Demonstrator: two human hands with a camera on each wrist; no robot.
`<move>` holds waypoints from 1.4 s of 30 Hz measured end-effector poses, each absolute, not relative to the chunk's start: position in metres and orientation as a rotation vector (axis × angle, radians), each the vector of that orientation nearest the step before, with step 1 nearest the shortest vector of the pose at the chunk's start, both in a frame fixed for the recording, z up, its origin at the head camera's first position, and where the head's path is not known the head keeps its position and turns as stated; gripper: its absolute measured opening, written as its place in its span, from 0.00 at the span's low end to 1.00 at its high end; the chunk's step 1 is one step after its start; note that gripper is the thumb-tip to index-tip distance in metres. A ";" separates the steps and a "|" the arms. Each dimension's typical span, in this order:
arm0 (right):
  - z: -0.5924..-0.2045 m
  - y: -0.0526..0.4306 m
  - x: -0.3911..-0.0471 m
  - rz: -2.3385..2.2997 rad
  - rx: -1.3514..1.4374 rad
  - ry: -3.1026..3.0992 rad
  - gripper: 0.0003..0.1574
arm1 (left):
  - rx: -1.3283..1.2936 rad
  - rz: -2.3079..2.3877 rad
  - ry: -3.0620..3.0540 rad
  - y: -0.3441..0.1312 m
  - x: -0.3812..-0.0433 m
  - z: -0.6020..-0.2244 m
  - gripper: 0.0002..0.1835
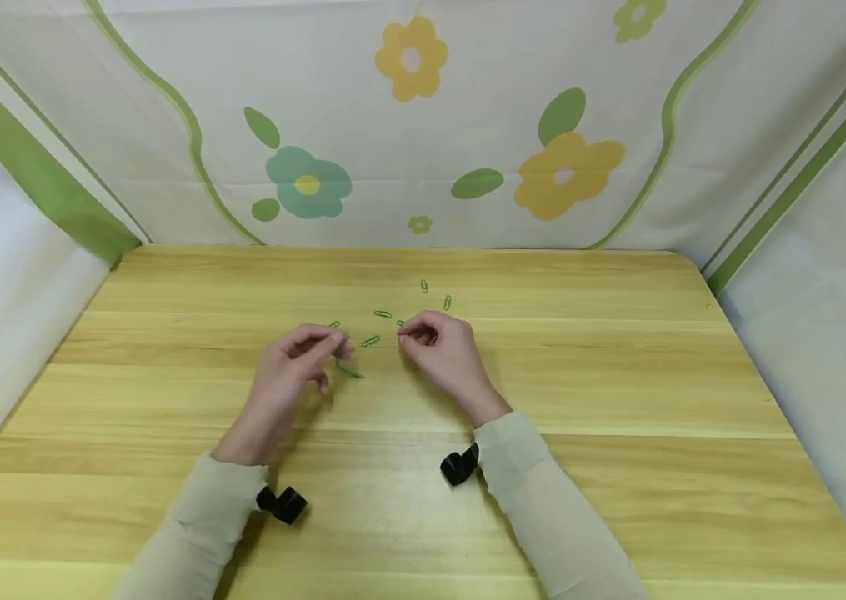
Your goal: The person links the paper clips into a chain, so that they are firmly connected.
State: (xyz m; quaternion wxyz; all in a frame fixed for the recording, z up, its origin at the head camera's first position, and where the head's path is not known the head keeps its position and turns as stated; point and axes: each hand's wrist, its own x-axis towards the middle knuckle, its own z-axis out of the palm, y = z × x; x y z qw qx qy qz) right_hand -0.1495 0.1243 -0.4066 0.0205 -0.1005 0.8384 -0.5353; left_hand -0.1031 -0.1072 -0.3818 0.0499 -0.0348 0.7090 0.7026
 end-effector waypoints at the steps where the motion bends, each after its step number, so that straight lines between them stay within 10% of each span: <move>1: -0.404 0.121 -0.152 -1.583 -0.358 2.646 0.06 | -0.117 2.184 2.158 -0.114 -0.103 -0.378 0.13; 17: -0.384 0.081 -0.160 -0.648 -0.731 2.775 0.04 | -0.302 2.116 2.014 -0.127 -0.091 -0.381 0.16; 42: -0.417 0.137 -0.133 -2.194 -0.075 2.089 0.12 | -0.348 2.043 2.161 -0.056 -0.108 -0.396 0.08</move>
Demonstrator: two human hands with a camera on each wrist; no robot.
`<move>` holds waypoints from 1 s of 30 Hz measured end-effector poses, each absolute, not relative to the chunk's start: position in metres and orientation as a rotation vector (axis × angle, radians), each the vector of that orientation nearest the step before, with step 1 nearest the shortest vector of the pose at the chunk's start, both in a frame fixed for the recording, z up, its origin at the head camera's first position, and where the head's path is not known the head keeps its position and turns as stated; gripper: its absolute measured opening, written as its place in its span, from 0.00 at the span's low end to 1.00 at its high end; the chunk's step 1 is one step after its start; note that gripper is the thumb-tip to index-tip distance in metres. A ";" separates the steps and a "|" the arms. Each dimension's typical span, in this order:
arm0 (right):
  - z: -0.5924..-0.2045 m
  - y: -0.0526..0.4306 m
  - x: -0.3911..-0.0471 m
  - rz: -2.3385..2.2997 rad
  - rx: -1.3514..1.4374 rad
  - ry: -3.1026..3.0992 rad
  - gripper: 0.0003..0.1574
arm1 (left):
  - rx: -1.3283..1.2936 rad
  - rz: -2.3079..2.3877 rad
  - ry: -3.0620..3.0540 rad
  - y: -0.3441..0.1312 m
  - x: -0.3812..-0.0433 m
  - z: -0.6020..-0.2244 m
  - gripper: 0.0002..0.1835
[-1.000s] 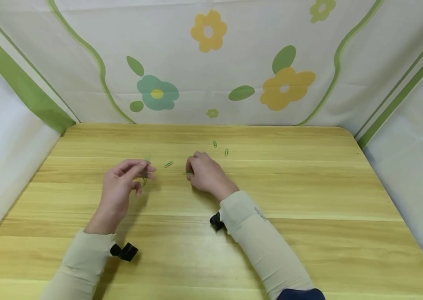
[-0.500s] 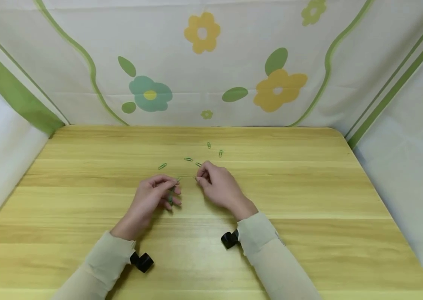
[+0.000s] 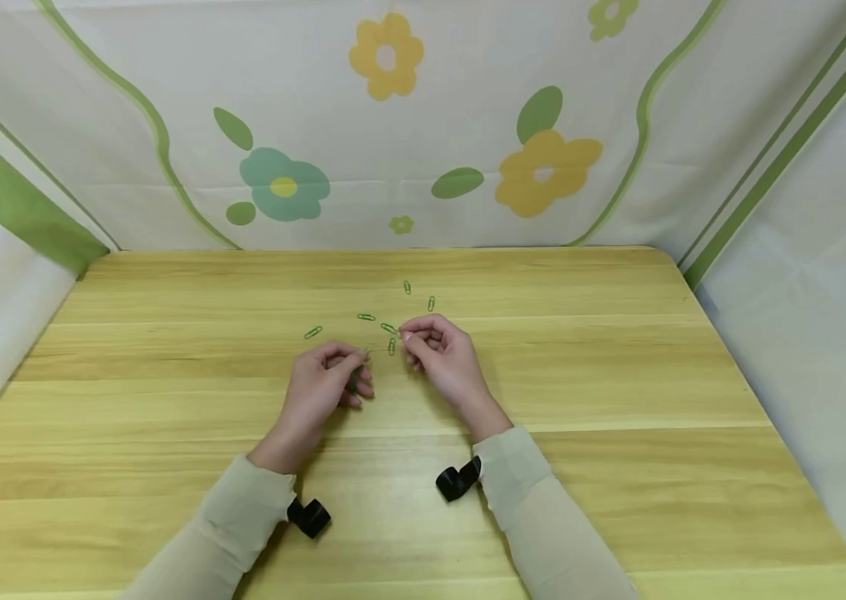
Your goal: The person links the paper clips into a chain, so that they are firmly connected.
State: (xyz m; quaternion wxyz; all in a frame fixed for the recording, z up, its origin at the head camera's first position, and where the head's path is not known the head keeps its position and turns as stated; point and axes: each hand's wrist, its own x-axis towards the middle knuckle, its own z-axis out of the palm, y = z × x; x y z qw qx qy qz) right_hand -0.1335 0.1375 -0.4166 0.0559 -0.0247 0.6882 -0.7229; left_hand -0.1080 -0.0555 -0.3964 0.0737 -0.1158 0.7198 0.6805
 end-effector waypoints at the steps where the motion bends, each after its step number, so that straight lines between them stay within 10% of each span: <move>1: -0.417 0.137 -0.134 -2.200 -0.059 2.085 0.11 | -0.356 2.041 2.178 -0.054 -0.108 -0.395 0.08; 30: -0.419 0.139 -0.134 -2.246 -0.144 2.011 0.12 | -0.334 1.950 2.332 -0.046 -0.101 -0.400 0.08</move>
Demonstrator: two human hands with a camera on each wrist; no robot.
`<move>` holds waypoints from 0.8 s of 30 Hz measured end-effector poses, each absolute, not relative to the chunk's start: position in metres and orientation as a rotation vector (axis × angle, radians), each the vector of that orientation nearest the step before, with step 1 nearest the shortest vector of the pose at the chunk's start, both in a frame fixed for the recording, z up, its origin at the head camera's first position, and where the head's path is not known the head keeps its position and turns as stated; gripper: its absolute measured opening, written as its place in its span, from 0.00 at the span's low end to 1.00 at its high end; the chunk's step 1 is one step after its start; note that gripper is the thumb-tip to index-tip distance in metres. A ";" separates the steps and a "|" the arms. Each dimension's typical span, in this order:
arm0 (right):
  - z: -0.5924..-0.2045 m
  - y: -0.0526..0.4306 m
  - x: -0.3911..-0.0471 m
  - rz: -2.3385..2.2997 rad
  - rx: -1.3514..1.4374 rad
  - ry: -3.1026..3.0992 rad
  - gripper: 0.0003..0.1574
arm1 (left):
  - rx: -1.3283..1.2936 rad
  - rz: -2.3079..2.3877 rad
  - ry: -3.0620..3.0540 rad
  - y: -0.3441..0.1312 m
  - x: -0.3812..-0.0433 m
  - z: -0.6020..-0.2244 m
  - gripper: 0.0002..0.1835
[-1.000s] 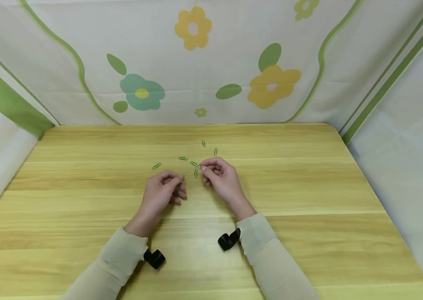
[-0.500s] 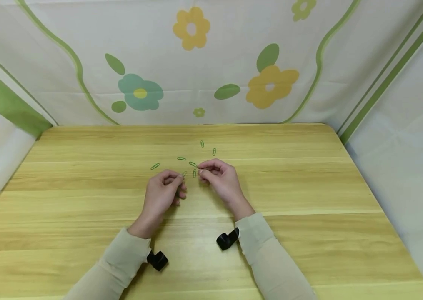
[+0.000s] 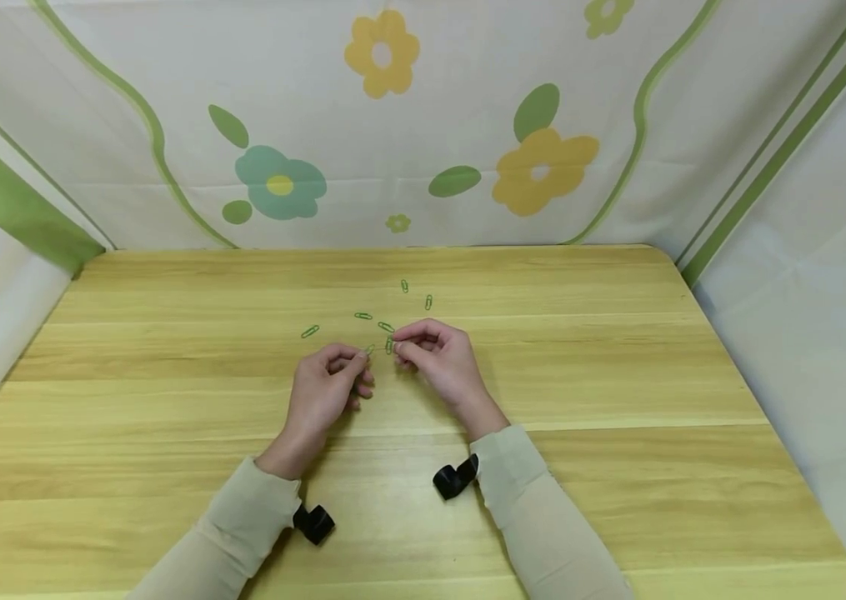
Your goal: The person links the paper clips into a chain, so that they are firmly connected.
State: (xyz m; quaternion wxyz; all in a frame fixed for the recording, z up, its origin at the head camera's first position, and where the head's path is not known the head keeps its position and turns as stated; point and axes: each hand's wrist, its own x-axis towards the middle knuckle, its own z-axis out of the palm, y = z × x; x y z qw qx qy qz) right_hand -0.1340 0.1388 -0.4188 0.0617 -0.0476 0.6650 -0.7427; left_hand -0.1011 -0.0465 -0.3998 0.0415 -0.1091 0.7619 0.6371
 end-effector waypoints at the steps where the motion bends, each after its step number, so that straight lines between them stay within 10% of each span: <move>1: -0.419 0.139 -0.134 -2.247 -0.150 2.011 0.12 | -0.326 1.962 2.322 -0.047 -0.101 -0.401 0.08; 24: -0.417 0.137 -0.133 -2.256 -0.075 2.058 0.12 | -0.303 1.984 2.279 -0.052 -0.101 -0.410 0.09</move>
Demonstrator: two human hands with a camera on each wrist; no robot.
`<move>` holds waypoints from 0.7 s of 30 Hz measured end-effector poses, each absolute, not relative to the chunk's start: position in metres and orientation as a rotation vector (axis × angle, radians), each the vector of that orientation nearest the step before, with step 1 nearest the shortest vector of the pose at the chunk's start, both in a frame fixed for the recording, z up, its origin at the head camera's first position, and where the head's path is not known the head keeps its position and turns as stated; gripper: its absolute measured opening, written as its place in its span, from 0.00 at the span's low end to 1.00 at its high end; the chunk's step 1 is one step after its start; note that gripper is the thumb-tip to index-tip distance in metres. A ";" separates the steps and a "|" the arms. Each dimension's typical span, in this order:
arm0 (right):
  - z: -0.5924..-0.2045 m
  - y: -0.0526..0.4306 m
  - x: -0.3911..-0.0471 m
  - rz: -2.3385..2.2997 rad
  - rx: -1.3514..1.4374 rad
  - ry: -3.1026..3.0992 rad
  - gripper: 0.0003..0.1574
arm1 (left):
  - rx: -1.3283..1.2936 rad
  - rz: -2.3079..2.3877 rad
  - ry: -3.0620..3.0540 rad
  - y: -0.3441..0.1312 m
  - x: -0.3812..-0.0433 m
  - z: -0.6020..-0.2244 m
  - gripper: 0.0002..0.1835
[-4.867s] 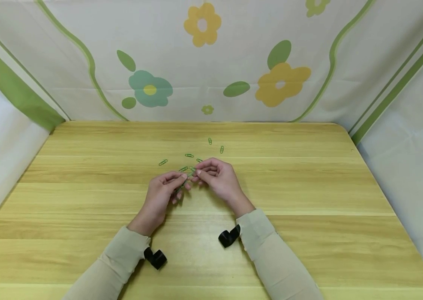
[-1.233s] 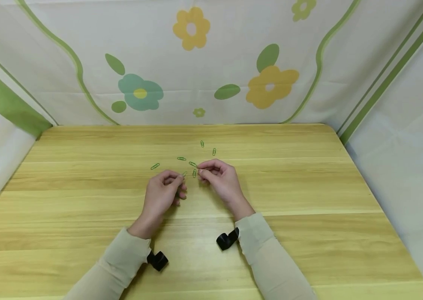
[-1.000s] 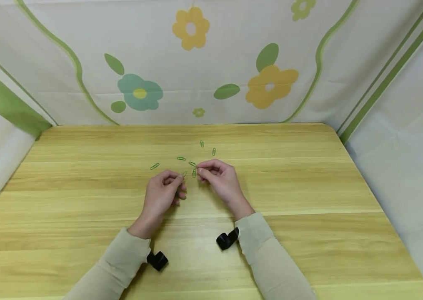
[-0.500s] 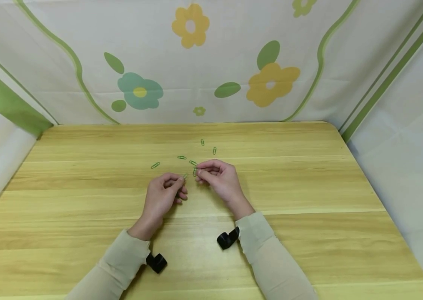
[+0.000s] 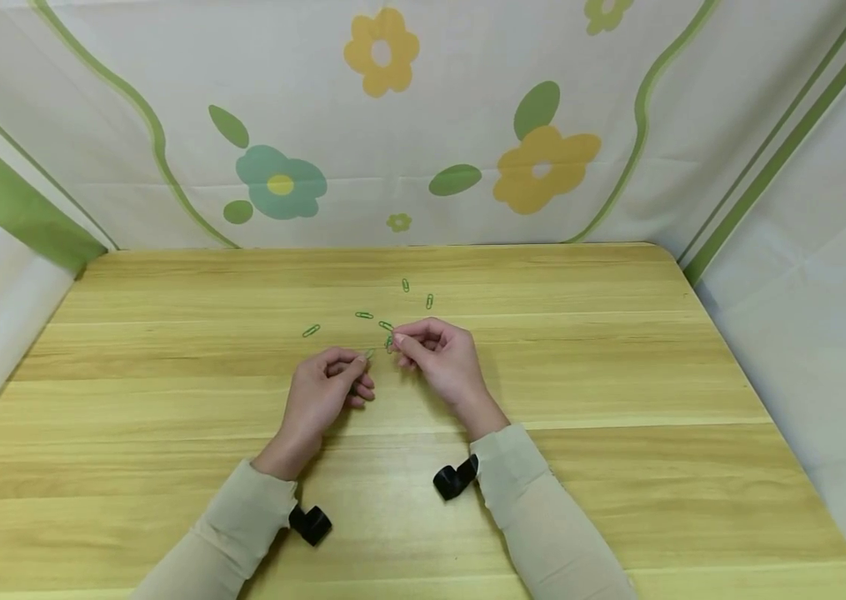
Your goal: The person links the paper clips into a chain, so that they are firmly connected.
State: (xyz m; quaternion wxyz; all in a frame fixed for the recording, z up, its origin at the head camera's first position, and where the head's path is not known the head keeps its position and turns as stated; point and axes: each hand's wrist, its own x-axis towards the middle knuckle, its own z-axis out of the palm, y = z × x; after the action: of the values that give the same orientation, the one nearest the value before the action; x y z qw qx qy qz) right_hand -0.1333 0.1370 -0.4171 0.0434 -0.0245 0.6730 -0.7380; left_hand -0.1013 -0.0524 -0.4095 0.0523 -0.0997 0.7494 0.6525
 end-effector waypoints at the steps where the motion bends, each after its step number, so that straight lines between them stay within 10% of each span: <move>1: -0.417 0.137 -0.133 -2.263 -0.074 2.082 0.12 | -0.305 1.988 2.274 -0.053 -0.101 -0.409 0.09; 21: -0.419 0.136 -0.136 -2.328 0.063 2.075 0.14 | -0.394 2.057 2.128 -0.057 -0.104 -0.399 0.09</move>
State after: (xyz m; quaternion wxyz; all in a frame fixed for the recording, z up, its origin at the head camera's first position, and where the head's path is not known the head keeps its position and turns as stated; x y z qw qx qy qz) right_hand -0.1360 0.1360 -0.4187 0.0112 0.0202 0.6653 -0.7462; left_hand -0.1035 -0.0570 -0.3990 0.0781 -0.1314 0.7105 0.6869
